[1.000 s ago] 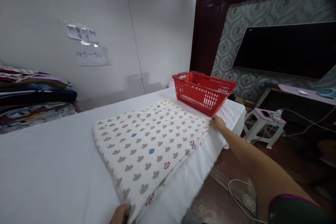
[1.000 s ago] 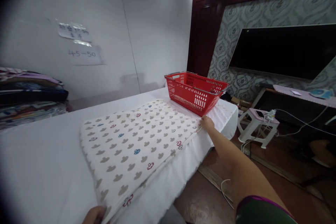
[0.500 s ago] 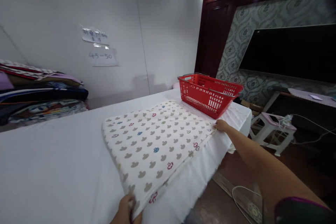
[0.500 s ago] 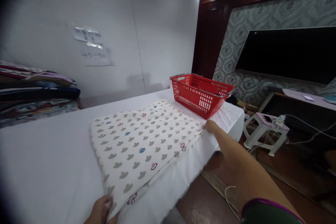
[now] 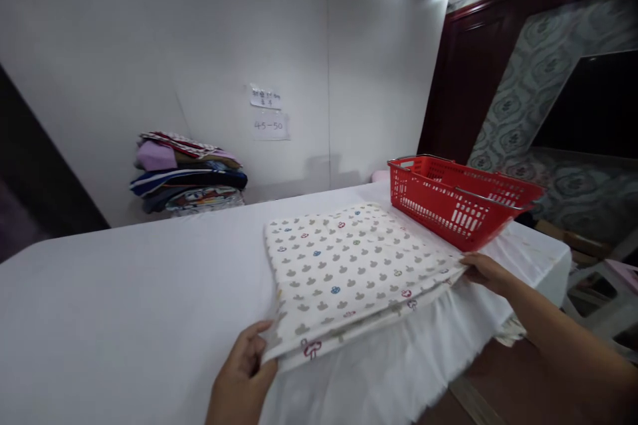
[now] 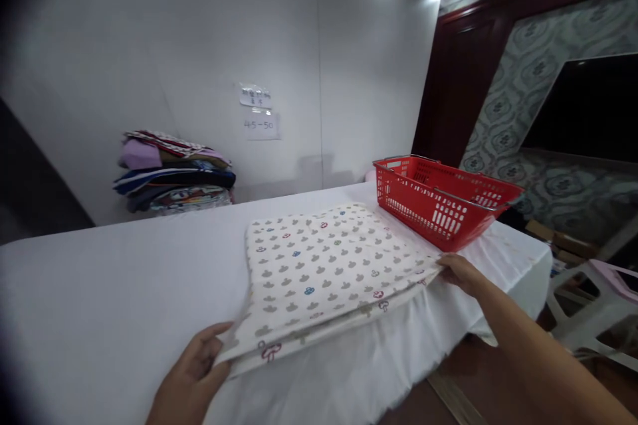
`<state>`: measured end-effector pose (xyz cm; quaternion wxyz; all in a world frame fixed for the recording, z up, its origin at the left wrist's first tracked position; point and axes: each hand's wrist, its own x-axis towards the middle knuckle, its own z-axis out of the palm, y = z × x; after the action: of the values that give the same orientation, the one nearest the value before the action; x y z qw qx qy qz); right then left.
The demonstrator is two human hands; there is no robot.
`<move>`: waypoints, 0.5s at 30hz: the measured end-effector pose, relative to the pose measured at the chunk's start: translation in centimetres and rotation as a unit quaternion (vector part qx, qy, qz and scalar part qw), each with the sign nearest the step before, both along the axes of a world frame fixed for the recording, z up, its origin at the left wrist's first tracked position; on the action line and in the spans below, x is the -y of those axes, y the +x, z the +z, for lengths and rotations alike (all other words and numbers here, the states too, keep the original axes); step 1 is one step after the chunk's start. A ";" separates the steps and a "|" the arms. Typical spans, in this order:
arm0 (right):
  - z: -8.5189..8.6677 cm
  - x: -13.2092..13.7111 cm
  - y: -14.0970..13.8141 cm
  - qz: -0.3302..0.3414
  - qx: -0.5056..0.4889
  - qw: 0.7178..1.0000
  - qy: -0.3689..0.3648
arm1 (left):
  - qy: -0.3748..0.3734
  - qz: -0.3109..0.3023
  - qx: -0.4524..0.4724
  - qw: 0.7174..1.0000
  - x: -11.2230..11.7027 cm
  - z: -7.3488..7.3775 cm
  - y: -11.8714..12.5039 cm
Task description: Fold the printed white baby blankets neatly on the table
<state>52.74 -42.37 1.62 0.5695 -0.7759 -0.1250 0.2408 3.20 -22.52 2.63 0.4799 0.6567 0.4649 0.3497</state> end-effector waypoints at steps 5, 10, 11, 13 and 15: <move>3.5 0.6 -3.2 0.082 -0.044 0.985 0.147 | 0.007 0.116 0.143 0.983 -3.5 4.6 -4.1; 6.1 -0.2 -6.7 0.109 -0.067 0.975 0.183 | 0.031 0.155 0.166 0.973 -6.0 6.3 -6.6; 6.3 -0.8 -6.9 0.115 -0.079 0.972 0.187 | 0.031 0.147 0.144 0.978 -6.6 6.6 -6.4; 6.7 -2.7 -6.6 0.124 -0.099 0.969 0.191 | 0.044 0.135 0.084 0.986 -8.5 7.2 -5.1; 7.3 -5.6 -5.5 0.129 -0.116 0.966 0.193 | 0.084 0.142 0.023 0.986 -11.5 8.3 -2.6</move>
<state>47.22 -36.80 8.87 0.6830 -0.5957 -0.2012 0.3716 0.60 -11.01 10.91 0.3789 0.6138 0.5113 0.4671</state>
